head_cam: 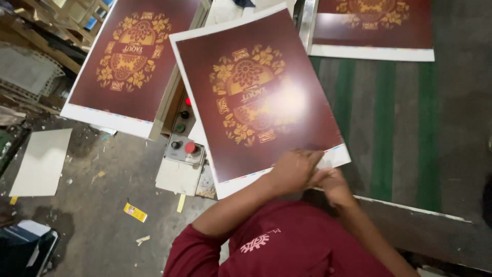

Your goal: The person repeatedly picks up large, maroon-colored printed sheets from a pile on a machine and places them onto a stack on the right side of the workspace. The task involves rapid, repetitive hand movements to transfer the sheets one by one.

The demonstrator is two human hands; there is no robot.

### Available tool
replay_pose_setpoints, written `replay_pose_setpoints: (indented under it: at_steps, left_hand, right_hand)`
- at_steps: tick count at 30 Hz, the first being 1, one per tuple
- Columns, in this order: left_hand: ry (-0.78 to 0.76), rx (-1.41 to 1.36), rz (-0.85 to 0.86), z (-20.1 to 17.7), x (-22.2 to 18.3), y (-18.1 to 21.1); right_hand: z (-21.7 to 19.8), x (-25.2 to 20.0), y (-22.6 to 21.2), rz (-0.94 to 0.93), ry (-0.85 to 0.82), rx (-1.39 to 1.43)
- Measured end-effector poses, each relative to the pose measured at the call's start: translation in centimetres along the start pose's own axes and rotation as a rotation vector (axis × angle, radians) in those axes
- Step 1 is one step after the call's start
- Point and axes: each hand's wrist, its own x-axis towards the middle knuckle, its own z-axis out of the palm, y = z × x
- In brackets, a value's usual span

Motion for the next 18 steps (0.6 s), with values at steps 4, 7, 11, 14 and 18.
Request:
replay_pose_setpoints:
  at_steps: [4,7,11,14,18]
  left_hand:
    - [-0.08,0.024,-0.203,-3.5,-0.5,-3.6]
    - [0.104,0.031,-0.417,-5.4,-2.5,-10.4]
    - [0.144,0.413,-0.515,-9.4,-6.6,-18.0]
    - [0.273,0.714,-0.62,-12.2,-9.8,-21.2]
    - [0.265,0.853,-0.815,-13.0,-14.0,-24.7]
  right_hand:
    - [-0.1,-2.2,-6.7,0.074,0.119,0.384]
    - [-2.0,-3.5,-7.8,-0.059,0.232,0.387]
    - [-5.3,-4.4,-7.9,-0.111,0.325,0.383]
    - [-7.4,-4.9,-7.7,-0.115,0.431,0.371]
    - [-7.9,-6.1,-9.6,-0.152,0.509,0.335]
